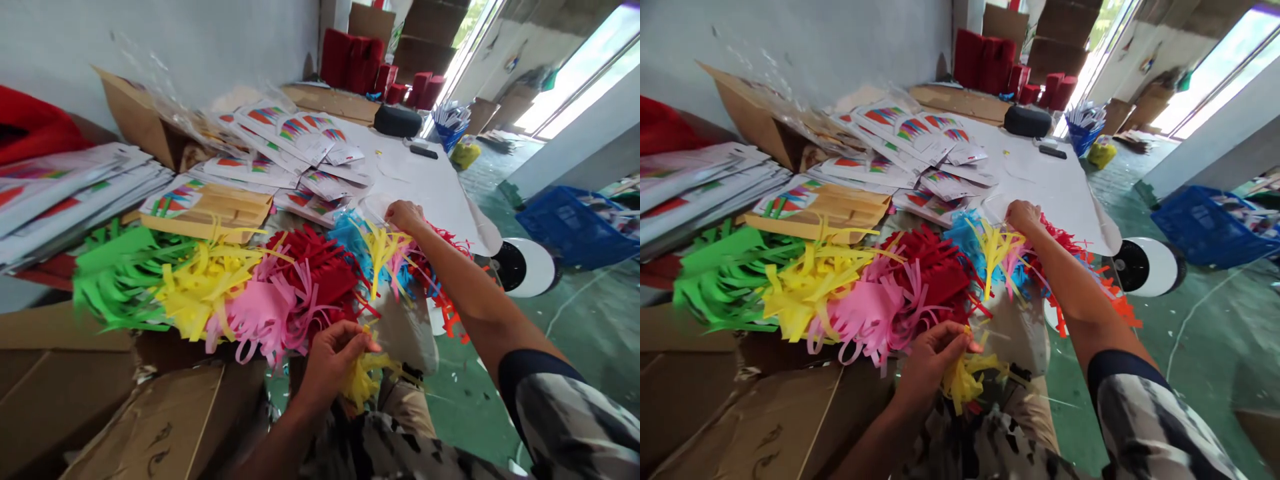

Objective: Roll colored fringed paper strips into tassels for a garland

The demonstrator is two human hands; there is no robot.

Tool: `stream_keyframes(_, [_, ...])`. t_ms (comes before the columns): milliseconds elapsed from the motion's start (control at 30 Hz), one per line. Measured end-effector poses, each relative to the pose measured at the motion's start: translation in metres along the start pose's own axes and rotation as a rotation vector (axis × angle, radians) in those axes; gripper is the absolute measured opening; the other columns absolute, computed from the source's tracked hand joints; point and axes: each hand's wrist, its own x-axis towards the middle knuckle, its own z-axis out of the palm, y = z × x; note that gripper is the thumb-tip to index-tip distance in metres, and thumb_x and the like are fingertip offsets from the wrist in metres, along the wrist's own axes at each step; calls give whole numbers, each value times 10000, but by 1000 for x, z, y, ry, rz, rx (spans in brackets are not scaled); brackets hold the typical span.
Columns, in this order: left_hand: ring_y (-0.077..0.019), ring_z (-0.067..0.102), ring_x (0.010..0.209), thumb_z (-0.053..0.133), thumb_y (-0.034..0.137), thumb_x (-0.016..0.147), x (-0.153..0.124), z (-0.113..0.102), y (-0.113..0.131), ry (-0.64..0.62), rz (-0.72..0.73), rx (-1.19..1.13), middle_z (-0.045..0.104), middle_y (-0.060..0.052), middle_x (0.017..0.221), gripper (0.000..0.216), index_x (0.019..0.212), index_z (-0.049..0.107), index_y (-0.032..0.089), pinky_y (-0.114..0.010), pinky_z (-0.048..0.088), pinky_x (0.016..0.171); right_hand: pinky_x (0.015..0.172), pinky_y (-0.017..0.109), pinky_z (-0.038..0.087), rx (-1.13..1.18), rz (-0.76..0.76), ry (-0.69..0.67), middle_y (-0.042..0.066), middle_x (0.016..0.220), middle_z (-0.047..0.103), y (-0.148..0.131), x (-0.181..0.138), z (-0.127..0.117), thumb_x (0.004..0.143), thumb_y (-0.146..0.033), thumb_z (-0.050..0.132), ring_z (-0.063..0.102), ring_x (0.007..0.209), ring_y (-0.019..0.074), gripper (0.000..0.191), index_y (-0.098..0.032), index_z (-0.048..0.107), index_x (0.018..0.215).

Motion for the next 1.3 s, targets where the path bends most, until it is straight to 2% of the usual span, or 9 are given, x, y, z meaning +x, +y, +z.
stream_keyframes(200, [-179, 688, 639, 857, 572, 766, 2, -2, -12, 0, 79, -38, 787, -60, 738, 412, 860, 752, 185, -288, 518, 671, 1059, 496, 419, -52, -11, -7, 96, 1147, 789, -4, -8, -3, 763, -218, 708, 652, 1149, 319, 315, -255, 814, 1057])
stream_keyframes(333, [-175, 699, 683, 857, 544, 785, 4, -5, -12, -1, 94, -10, 791, -62, 753, 385, 839, 749, 178, -280, 526, 711, 1045, 520, 411, -16, 14, 95, 112, 1182, 773, -1, -9, -5, 884, -312, 577, 653, 1131, 332, 333, -241, 770, 1147])
stream_keyframes(533, [-149, 658, 661, 874, 567, 768, 3, -11, -8, 37, -58, -48, 746, -31, 715, 414, 853, 713, 195, -249, 502, 661, 967, 420, 465, 208, -95, 328, 87, 1006, 803, 30, -5, -13, 908, -311, 560, 719, 991, 292, 269, -215, 766, 1052])
stream_keyframes(700, [-152, 641, 652, 863, 587, 768, 2, -4, 4, 74, -169, -39, 717, -24, 695, 414, 822, 713, 205, -255, 498, 651, 936, 421, 521, 421, -199, 264, 74, 981, 830, 44, -25, -31, 938, -362, 591, 764, 957, 294, 308, -207, 821, 1071])
stream_keyframes(800, [-140, 630, 653, 879, 564, 753, -5, 7, 33, 141, -175, -56, 699, -10, 693, 395, 806, 726, 204, -242, 495, 656, 906, 433, 562, 566, -290, 201, 60, 1064, 833, 21, -69, -50, 960, -413, 619, 776, 983, 302, 302, -247, 821, 1112])
stream_keyframes(867, [-130, 624, 666, 877, 535, 766, -11, 12, 64, 225, -113, -63, 695, 1, 714, 363, 829, 737, 206, -231, 498, 669, 882, 407, 587, 685, -406, 86, 37, 1089, 830, -7, -110, -69, 973, -418, 643, 780, 986, 274, 262, -278, 807, 1121])
stream_keyframes(967, [-129, 621, 689, 867, 523, 780, -26, 13, 118, 360, 13, 15, 702, 3, 751, 352, 876, 755, 203, -231, 510, 695, 847, 353, 605, 836, -550, -68, 10, 1035, 825, -52, -173, -108, 981, -407, 682, 780, 920, 221, 164, -294, 796, 1013])
stream_keyframes(1067, [-141, 632, 723, 849, 506, 803, -49, 9, 166, 416, 85, 117, 720, -5, 788, 328, 886, 762, 200, -238, 513, 715, 789, 299, 603, 939, -594, -221, -22, 960, 823, -91, -220, -151, 980, -370, 707, 776, 845, 181, 101, -311, 789, 984])
stream_keyframes(1300, [-167, 653, 776, 743, 393, 931, -116, -4, 238, 350, 283, 425, 744, -16, 848, 177, 890, 771, 224, -259, 500, 741, 756, 271, 581, 973, -594, -192, -30, 920, 804, -151, -280, -219, 983, -337, 711, 753, 799, 158, 62, -299, 760, 976])
